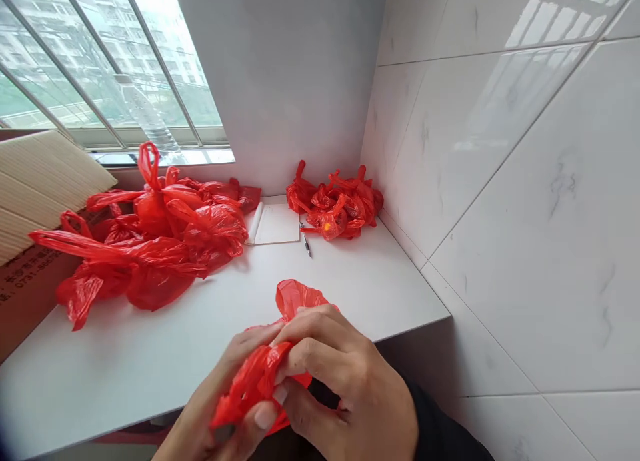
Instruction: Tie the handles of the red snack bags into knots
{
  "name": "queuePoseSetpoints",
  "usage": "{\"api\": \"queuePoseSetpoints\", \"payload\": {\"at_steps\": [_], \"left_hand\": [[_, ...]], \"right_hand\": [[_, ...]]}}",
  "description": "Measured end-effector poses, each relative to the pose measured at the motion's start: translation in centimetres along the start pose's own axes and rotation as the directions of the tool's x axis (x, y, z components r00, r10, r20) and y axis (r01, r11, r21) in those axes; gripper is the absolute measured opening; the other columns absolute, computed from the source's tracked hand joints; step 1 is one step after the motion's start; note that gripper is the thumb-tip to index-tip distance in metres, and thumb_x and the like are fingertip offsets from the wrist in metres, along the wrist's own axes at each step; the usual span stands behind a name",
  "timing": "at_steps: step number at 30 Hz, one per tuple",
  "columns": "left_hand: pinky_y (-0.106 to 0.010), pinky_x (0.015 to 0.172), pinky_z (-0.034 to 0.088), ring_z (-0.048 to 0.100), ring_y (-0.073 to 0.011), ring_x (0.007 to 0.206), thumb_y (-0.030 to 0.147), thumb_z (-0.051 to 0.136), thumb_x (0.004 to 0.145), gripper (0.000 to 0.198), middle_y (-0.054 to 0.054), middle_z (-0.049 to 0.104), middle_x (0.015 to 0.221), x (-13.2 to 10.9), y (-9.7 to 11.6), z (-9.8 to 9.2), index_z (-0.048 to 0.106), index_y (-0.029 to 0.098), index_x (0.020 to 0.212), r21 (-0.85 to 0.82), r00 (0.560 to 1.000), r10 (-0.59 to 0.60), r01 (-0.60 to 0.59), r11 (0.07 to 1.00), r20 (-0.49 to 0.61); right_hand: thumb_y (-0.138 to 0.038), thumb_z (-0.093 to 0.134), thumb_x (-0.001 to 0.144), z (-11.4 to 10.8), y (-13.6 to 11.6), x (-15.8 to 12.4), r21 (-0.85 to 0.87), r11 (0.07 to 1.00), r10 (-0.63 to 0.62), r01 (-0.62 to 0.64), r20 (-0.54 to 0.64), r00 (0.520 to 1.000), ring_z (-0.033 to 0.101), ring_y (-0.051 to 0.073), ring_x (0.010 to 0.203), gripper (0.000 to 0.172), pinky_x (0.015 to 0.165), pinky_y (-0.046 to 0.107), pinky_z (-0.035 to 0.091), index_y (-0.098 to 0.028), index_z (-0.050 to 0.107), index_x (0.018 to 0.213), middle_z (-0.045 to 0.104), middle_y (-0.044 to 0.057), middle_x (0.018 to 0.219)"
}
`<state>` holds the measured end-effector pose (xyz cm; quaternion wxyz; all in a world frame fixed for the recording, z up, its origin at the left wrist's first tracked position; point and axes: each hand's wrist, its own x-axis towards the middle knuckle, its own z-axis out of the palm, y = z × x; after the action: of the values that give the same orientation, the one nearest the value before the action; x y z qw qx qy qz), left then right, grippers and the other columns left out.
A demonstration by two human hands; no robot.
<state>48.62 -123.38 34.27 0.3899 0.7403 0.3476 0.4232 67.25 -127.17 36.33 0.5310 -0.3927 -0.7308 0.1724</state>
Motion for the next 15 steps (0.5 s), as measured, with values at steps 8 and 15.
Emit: {"api": "queuePoseSetpoints", "payload": {"at_steps": [8, 15], "left_hand": [[-0.039, 0.098, 0.049, 0.066, -0.0248, 0.096, 0.044, 0.049, 0.097, 0.036, -0.005, 0.067, 0.075, 2.5, 0.3, -1.5, 0.059, 0.021, 0.070, -0.451, 0.988, -0.147, 0.111, 0.886, -0.045], [-0.026, 0.051, 0.050, 0.039, -0.0086, 0.038, 0.053, 0.059, 0.089, 0.035, 0.009, 0.034, 0.046, 3.7, 1.6, -1.7, 0.054, 0.022, 0.074, -0.640, 0.961, -0.231, 0.273, 0.718, 0.151]], "right_hand": [[-0.018, 0.050, 0.100, -0.9, 0.6, -0.5, 0.170, 0.974, 0.191, -0.148, -0.268, 0.944, 0.065, 0.020, 0.103, 0.016, 0.085, 0.036, 0.059, -0.028, 0.058, 0.110, 0.065, 0.005, 0.108], [-0.025, 0.054, 0.100, -0.5, -0.7, 0.8, 0.281, 0.957, 0.173, -0.071, -0.359, 0.917, 0.069, 0.019, 0.078, 0.013, 0.079, 0.040, 0.063, -0.031, 0.053, 0.111, 0.065, 0.000, 0.078]]}}
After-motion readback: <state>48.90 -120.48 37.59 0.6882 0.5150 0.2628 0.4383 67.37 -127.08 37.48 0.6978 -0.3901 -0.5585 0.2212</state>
